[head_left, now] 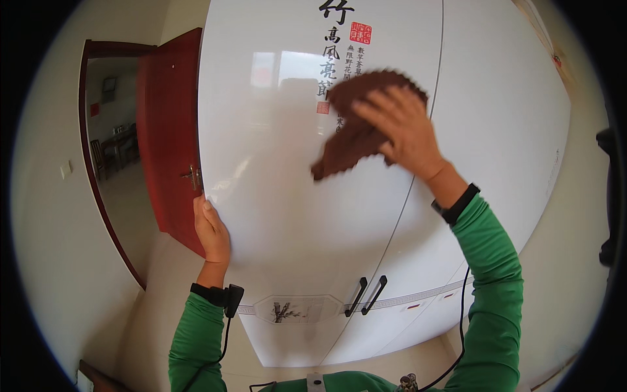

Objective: The person wipes the exterior of a white wardrobe with a brown cloth. They systematically clean the upper and lower sections of both doors, moving the cloth in broad strokes across the surface.

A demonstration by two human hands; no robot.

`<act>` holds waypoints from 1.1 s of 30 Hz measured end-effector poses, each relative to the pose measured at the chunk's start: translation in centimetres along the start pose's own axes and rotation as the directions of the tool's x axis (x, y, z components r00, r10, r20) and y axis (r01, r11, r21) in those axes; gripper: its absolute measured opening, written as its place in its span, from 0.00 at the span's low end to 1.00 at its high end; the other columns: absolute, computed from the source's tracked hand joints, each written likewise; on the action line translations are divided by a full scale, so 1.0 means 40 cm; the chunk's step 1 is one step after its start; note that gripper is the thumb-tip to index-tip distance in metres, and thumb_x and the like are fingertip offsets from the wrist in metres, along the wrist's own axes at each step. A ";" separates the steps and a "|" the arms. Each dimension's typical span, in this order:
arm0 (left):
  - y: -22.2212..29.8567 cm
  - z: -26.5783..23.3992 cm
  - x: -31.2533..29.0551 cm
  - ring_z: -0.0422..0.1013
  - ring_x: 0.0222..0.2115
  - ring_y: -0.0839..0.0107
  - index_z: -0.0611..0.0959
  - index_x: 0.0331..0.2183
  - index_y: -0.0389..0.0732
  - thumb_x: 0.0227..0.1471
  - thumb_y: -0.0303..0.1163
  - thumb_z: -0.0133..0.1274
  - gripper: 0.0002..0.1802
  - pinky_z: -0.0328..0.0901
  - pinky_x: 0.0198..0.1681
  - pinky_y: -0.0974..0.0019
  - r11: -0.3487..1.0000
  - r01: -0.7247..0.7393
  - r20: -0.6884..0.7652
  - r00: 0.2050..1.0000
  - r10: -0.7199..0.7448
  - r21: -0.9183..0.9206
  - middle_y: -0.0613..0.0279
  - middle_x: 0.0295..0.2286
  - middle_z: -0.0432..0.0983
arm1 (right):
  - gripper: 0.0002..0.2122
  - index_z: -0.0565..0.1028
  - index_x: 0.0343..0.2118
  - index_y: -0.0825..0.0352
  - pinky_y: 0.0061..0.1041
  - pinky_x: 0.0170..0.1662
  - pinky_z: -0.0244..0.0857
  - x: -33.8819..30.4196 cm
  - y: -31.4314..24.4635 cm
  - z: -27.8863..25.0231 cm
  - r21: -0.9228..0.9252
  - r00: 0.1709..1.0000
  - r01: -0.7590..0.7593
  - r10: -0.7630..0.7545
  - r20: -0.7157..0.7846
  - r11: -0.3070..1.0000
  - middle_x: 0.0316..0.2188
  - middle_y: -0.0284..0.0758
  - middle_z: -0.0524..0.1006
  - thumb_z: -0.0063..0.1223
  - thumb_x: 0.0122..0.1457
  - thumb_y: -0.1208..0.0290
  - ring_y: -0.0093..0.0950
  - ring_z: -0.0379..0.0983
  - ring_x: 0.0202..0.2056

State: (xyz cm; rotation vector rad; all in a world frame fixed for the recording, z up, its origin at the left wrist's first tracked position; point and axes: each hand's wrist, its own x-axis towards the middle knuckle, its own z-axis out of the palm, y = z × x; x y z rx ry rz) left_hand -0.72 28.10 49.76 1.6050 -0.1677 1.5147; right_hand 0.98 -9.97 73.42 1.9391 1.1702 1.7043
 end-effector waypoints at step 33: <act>-0.025 0.003 -0.008 0.55 0.29 0.74 0.72 0.39 0.32 0.73 0.40 0.33 0.21 0.58 0.36 0.70 0.998 0.054 -0.045 0.997 -0.055 -0.026 0.66 0.27 0.58 | 0.25 0.79 0.49 0.58 0.59 0.65 0.50 -0.548 -0.212 0.036 0.150 0.971 -0.239 0.239 0.014 0.959 0.58 0.36 0.70 0.64 0.42 0.70 0.44 0.62 0.61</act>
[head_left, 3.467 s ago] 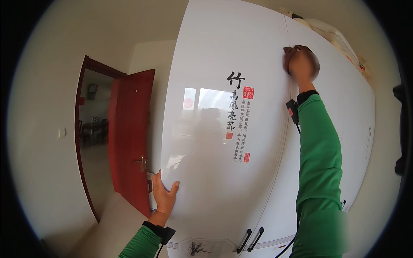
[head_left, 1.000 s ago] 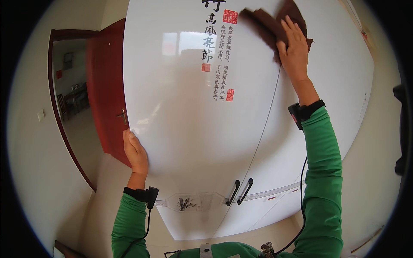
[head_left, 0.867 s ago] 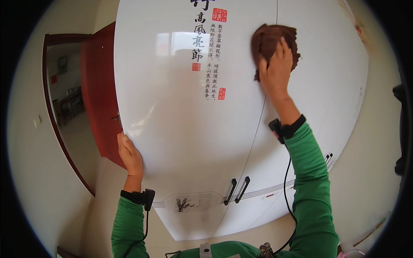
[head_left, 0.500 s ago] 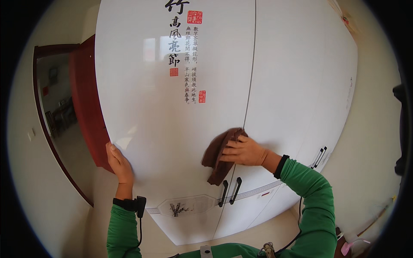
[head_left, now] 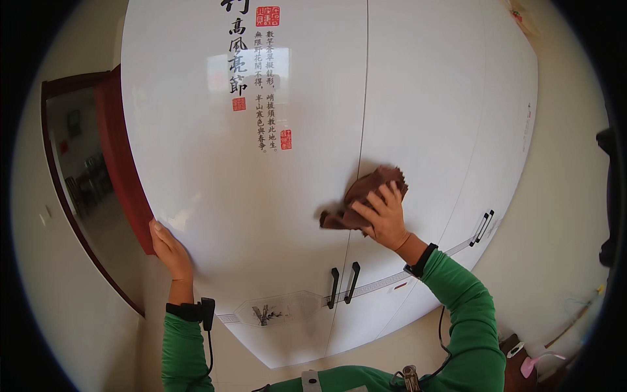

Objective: The person wipes the exterior of a white wardrobe with a brown cloth. They systematically clean the upper and lower sections of both doors, moving the cloth in broad strokes across the surface.

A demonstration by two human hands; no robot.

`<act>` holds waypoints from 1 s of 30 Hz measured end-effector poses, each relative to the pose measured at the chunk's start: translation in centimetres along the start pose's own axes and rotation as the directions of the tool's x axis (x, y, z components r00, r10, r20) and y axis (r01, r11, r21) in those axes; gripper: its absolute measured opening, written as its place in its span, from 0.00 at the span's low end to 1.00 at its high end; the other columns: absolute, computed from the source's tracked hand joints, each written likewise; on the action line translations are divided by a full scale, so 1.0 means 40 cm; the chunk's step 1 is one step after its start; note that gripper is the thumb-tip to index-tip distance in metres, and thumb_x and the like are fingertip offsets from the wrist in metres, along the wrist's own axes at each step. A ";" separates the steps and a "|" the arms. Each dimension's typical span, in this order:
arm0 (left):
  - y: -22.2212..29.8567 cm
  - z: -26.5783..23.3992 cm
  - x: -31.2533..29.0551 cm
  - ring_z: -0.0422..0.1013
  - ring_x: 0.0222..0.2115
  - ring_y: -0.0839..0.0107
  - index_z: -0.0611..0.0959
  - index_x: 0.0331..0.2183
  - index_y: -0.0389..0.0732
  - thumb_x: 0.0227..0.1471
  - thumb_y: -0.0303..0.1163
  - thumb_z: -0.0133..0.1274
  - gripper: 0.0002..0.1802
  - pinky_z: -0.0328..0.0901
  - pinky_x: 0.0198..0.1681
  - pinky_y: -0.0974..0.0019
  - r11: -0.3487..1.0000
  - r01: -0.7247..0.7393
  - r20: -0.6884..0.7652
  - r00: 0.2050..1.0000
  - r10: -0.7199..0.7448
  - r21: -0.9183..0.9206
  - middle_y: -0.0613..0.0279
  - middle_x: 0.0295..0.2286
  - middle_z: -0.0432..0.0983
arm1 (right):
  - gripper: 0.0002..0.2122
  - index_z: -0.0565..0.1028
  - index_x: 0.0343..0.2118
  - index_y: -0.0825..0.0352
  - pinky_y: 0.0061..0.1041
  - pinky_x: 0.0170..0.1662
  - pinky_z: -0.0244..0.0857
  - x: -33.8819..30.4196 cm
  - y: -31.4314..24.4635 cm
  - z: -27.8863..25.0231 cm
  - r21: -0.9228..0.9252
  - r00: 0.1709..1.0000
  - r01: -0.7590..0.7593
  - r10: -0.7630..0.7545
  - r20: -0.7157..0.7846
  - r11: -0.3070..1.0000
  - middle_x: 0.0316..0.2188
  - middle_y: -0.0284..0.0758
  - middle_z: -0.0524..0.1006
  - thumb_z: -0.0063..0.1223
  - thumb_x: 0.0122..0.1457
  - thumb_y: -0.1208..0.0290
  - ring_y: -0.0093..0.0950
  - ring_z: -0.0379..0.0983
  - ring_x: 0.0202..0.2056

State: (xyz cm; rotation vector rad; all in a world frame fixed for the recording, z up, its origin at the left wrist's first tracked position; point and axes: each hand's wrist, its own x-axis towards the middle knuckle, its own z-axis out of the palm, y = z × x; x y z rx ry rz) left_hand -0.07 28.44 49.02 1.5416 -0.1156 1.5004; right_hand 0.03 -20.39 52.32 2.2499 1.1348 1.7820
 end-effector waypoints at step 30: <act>-0.025 -0.006 0.004 0.51 0.28 0.75 0.66 0.31 0.34 0.73 0.43 0.35 0.23 0.56 0.33 0.70 0.999 0.030 -0.029 0.999 -0.030 0.019 0.70 0.26 0.53 | 0.13 0.79 0.37 0.55 0.45 0.60 0.59 -0.064 -0.087 0.058 0.075 0.987 0.060 -0.070 0.144 0.995 0.43 0.27 0.76 0.62 0.46 0.71 0.34 0.68 0.52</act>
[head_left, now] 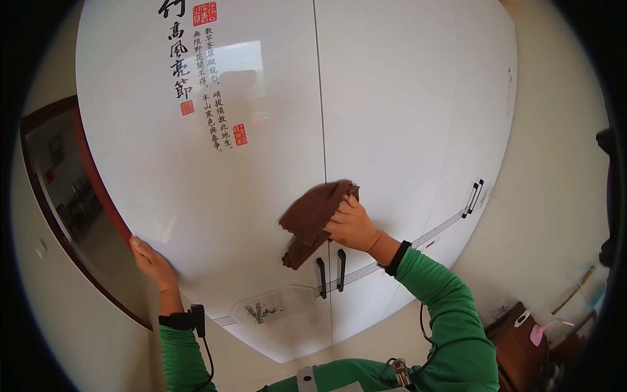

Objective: The person wipes the exterior of a white wardrobe with a brown cloth. They systematically clean the upper and lower sections of both doors, moving the cloth in broad strokes across the surface.

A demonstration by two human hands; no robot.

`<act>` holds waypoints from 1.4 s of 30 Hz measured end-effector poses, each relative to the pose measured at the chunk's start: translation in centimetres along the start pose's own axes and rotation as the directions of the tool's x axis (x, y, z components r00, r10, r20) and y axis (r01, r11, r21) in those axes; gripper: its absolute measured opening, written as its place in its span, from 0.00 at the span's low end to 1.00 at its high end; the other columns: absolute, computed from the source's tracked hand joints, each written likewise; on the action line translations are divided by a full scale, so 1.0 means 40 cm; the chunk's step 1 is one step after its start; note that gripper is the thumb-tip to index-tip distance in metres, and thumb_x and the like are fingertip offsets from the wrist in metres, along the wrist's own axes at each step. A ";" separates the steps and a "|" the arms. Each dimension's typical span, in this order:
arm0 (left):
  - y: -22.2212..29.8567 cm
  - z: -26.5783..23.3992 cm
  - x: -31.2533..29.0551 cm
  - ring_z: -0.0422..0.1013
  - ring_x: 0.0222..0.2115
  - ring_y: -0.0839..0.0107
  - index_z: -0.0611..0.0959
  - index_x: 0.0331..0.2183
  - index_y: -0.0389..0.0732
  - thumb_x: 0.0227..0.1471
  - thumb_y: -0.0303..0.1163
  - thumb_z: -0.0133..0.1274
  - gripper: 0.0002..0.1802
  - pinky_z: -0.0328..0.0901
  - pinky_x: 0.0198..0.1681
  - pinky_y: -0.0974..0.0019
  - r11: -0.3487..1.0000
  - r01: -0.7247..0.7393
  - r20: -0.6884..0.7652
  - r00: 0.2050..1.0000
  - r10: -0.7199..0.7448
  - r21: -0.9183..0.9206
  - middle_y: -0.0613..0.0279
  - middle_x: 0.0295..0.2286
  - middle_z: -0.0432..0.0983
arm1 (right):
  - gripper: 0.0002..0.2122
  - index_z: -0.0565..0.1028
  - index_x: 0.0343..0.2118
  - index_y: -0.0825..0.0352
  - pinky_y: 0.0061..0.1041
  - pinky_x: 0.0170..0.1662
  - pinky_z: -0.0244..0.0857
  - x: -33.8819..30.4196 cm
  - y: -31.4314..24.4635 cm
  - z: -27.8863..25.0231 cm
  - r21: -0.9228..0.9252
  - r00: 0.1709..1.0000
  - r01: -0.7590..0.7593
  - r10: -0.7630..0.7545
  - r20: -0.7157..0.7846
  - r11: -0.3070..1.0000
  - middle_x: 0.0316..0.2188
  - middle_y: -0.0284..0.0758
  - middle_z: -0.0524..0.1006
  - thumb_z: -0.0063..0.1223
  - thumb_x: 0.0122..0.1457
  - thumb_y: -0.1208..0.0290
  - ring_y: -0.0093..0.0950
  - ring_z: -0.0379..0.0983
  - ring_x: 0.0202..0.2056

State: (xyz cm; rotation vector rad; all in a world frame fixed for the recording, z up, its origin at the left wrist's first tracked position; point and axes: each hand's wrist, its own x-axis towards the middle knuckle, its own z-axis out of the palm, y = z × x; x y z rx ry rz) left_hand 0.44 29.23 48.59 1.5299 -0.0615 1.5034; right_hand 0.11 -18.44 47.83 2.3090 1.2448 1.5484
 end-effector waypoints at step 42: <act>-0.067 -0.023 0.020 0.68 0.47 0.66 0.72 0.54 0.21 0.72 0.46 0.37 0.32 0.60 0.58 0.67 0.998 0.033 -0.054 0.998 -0.031 0.050 0.49 0.49 0.74 | 0.30 0.66 0.61 0.71 0.47 0.65 0.53 -0.138 0.055 -0.077 0.107 0.597 -0.762 0.757 -0.265 0.638 0.58 0.50 0.70 0.54 0.51 0.84 0.57 0.61 0.60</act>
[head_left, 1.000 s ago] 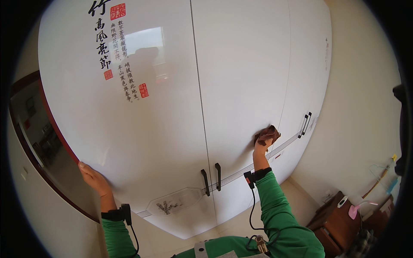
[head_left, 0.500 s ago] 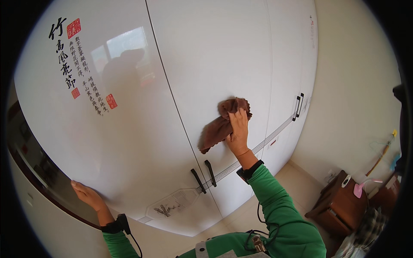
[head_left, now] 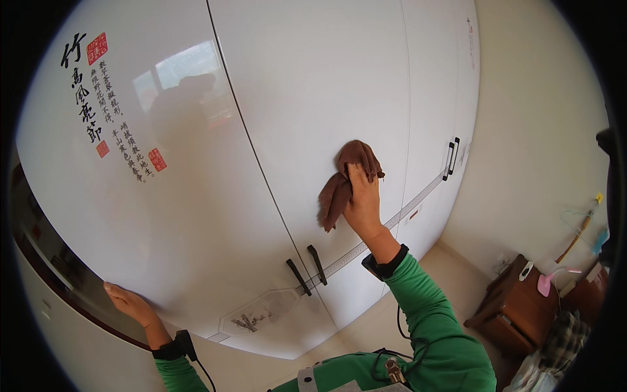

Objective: The person wipes the exterior of a white wardrobe with a brown cloth. They systematically clean the upper and lower sections of both doors, moving the cloth in broad strokes across the surface.

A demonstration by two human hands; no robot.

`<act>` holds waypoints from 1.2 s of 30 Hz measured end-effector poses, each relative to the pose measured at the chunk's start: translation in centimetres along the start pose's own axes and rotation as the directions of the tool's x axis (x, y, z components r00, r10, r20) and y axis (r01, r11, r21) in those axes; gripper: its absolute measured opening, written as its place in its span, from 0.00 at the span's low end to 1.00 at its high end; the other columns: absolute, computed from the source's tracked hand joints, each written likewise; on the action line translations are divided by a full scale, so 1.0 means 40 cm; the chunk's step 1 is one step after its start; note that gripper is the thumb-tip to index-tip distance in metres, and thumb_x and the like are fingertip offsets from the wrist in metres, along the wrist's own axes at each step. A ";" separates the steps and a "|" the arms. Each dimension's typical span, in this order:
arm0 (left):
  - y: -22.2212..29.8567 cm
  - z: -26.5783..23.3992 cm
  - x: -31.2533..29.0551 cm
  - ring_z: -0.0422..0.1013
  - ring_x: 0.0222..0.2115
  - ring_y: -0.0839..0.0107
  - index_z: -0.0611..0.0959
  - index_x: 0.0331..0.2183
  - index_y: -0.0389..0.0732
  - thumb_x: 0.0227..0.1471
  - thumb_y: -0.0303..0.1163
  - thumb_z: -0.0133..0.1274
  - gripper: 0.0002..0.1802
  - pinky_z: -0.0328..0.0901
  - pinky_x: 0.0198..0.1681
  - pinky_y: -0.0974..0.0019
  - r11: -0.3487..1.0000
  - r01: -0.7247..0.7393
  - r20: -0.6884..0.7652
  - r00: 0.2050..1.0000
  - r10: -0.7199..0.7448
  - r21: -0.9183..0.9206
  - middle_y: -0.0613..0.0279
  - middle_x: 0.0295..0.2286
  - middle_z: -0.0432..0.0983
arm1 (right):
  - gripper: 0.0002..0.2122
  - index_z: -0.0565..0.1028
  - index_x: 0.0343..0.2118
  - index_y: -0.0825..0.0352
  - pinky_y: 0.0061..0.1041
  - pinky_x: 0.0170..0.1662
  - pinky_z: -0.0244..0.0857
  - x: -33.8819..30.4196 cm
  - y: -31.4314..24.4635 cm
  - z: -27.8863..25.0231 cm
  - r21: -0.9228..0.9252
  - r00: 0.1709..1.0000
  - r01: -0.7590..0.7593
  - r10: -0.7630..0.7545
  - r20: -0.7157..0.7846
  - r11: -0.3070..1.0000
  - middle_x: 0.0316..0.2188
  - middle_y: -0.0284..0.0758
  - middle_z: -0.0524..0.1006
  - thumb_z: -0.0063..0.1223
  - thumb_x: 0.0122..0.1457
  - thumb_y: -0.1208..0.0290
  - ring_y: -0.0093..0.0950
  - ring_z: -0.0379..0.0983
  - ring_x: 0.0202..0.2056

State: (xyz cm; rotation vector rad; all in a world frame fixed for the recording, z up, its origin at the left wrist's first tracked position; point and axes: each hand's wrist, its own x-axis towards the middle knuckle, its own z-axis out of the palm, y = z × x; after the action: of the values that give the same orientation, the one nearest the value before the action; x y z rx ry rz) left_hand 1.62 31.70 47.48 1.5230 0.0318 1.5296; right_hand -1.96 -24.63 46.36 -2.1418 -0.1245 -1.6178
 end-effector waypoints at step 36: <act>0.063 0.006 -0.018 0.62 0.36 0.67 0.73 0.42 0.24 0.73 0.49 0.35 0.31 0.63 0.47 0.69 0.999 -0.032 0.002 0.999 0.032 0.032 0.57 0.36 0.70 | 0.26 0.72 0.50 0.72 0.45 0.56 0.60 -0.084 0.020 -0.038 -0.111 0.990 0.063 -0.048 0.134 0.992 0.47 0.49 0.73 0.56 0.42 0.88 0.52 0.66 0.49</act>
State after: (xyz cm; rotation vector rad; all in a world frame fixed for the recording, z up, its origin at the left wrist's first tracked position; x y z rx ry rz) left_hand 0.22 29.72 48.50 1.5570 0.0312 1.5596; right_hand -4.09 -25.31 43.31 -2.3528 -0.1359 -1.5480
